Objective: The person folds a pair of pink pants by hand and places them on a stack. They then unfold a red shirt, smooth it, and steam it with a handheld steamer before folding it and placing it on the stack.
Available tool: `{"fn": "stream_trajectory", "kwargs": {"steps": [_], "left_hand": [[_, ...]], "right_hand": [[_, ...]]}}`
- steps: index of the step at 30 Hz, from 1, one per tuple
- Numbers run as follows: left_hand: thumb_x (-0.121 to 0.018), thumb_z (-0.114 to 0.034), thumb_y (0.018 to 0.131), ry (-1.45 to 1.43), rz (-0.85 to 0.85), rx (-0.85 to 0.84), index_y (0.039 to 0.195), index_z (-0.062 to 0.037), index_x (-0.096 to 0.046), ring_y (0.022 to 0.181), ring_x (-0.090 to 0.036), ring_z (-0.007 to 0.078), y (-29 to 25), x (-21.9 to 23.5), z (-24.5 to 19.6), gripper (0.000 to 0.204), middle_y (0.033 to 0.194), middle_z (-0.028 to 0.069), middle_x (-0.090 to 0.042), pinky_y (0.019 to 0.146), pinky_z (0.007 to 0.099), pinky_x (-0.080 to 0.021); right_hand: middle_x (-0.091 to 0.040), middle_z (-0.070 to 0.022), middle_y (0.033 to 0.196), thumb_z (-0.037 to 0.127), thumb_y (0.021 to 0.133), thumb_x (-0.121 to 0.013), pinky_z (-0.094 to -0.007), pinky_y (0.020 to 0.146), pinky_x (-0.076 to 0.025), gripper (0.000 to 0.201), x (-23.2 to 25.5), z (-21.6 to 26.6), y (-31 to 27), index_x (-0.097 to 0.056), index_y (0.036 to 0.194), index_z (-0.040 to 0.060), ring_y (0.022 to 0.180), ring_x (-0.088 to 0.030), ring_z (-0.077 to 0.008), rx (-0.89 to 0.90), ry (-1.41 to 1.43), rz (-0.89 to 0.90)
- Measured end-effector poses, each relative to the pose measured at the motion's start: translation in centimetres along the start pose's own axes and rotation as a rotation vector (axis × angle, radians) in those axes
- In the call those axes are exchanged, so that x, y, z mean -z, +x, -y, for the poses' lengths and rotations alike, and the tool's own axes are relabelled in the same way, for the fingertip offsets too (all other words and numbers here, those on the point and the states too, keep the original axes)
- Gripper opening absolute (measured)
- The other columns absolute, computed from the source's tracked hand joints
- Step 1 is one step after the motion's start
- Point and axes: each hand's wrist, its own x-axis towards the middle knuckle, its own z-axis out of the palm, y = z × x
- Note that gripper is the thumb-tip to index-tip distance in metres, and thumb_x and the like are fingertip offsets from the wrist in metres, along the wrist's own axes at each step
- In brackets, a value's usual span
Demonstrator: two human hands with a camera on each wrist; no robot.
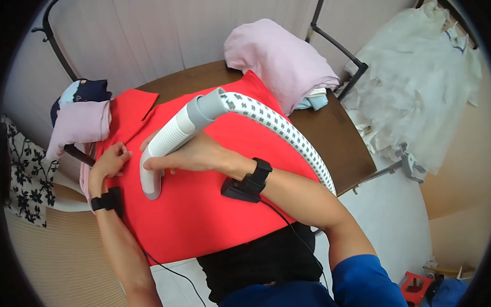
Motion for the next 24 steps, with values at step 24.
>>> {"fn": "stream_trajectory", "kwargs": {"steps": [24], "left_hand": [[-0.066, -0.029, 0.097, -0.016, 0.025, 0.023, 0.092, -0.0073, -0.052, 0.071, -0.057, 0.0132, -0.7, -0.1, -0.8, 0.027, 0.084, 0.0035, -0.057, 0.057, 0.0319, -0.057]], "right_hand": [[-0.072, 0.0009, 0.108, 0.026, 0.087, -0.078, -0.0177, 0.056, -0.042, 0.043, 18.4, 3.1, -16.4, -0.070, 0.126, 0.0084, 0.085, -0.060, -0.0032, -0.379, -0.335, -0.421]]}}
